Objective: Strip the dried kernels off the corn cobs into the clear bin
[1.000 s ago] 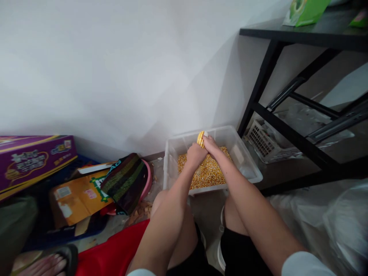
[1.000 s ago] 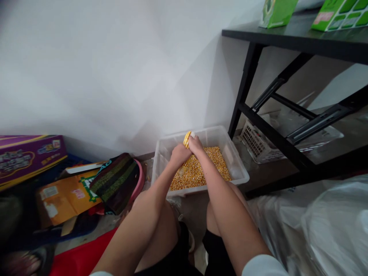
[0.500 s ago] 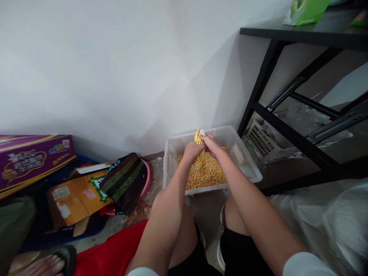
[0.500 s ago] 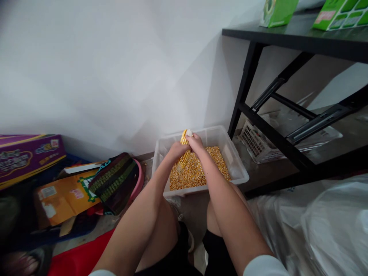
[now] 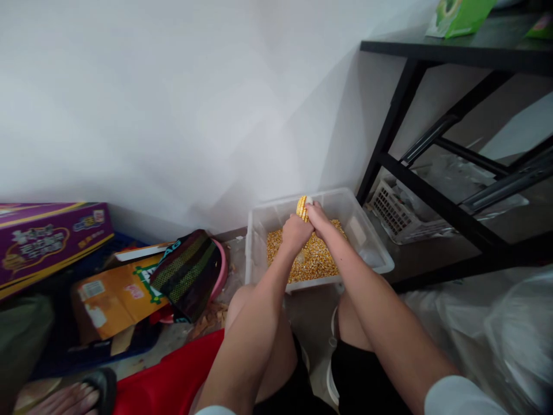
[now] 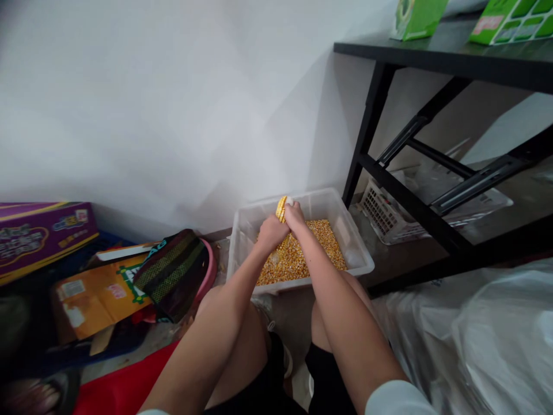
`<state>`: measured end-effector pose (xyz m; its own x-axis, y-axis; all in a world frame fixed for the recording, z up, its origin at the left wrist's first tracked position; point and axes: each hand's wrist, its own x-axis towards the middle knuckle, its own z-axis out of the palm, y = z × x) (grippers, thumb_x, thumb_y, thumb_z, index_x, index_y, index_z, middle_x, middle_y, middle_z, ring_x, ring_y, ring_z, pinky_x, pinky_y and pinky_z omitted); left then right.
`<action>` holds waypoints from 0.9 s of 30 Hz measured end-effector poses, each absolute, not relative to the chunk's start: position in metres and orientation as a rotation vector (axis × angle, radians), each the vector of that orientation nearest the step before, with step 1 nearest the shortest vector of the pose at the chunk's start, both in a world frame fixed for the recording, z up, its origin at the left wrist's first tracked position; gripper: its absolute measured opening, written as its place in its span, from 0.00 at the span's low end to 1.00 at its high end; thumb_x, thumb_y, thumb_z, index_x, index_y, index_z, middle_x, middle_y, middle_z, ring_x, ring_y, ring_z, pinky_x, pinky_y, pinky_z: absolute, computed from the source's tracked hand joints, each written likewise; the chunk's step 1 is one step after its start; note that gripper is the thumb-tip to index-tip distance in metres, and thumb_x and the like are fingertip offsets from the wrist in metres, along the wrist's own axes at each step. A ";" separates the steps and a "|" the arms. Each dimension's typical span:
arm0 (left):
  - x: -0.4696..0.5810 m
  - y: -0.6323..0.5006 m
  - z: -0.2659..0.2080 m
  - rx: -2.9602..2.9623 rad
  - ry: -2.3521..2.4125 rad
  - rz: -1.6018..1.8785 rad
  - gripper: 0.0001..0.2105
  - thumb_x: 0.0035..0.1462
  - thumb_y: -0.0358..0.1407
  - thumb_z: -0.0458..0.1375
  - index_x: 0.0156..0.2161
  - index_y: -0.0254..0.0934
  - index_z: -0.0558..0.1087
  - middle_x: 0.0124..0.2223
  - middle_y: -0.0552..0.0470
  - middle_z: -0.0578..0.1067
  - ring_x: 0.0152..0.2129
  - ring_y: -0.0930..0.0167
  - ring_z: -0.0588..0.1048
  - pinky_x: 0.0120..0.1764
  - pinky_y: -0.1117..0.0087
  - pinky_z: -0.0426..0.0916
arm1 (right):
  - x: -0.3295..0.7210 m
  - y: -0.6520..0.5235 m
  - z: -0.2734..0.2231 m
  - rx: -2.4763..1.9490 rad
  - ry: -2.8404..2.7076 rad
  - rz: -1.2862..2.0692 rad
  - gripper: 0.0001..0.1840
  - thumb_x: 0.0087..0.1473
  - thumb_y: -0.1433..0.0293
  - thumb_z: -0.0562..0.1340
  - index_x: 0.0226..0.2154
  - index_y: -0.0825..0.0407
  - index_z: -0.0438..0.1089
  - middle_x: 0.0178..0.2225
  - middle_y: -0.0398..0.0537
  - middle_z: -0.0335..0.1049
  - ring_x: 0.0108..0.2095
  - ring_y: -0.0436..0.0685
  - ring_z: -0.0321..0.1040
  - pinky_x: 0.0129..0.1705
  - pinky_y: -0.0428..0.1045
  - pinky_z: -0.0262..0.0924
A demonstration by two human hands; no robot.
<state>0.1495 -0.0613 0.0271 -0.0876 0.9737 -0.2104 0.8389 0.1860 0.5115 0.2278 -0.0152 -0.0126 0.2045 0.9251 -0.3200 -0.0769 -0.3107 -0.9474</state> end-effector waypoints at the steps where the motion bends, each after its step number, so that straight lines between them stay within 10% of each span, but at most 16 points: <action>1: 0.149 -0.061 0.027 1.693 1.959 0.365 0.22 0.50 0.44 0.55 0.44 0.26 0.73 0.40 0.32 0.77 0.39 0.57 0.76 0.35 0.69 0.67 | 0.229 -0.016 -0.009 -1.491 -0.802 1.320 0.13 0.59 0.62 0.50 0.42 0.51 0.61 0.34 0.46 0.68 0.30 0.50 0.67 0.30 0.44 0.61; 27: 0.126 -0.049 0.032 1.520 1.713 0.456 0.18 0.45 0.44 0.61 0.36 0.31 0.76 0.33 0.46 0.76 0.31 0.66 0.74 0.32 0.72 0.67 | 0.229 -0.025 0.007 -1.381 -0.687 1.631 0.15 0.57 0.64 0.52 0.46 0.45 0.65 0.32 0.40 0.69 0.21 0.46 0.59 0.22 0.41 0.50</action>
<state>0.1256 -0.0489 0.0317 0.0253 0.9490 -0.3141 0.6670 0.2180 0.7125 0.2289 -0.0251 0.0074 -0.0094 0.8736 -0.4865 -0.2618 -0.4717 -0.8420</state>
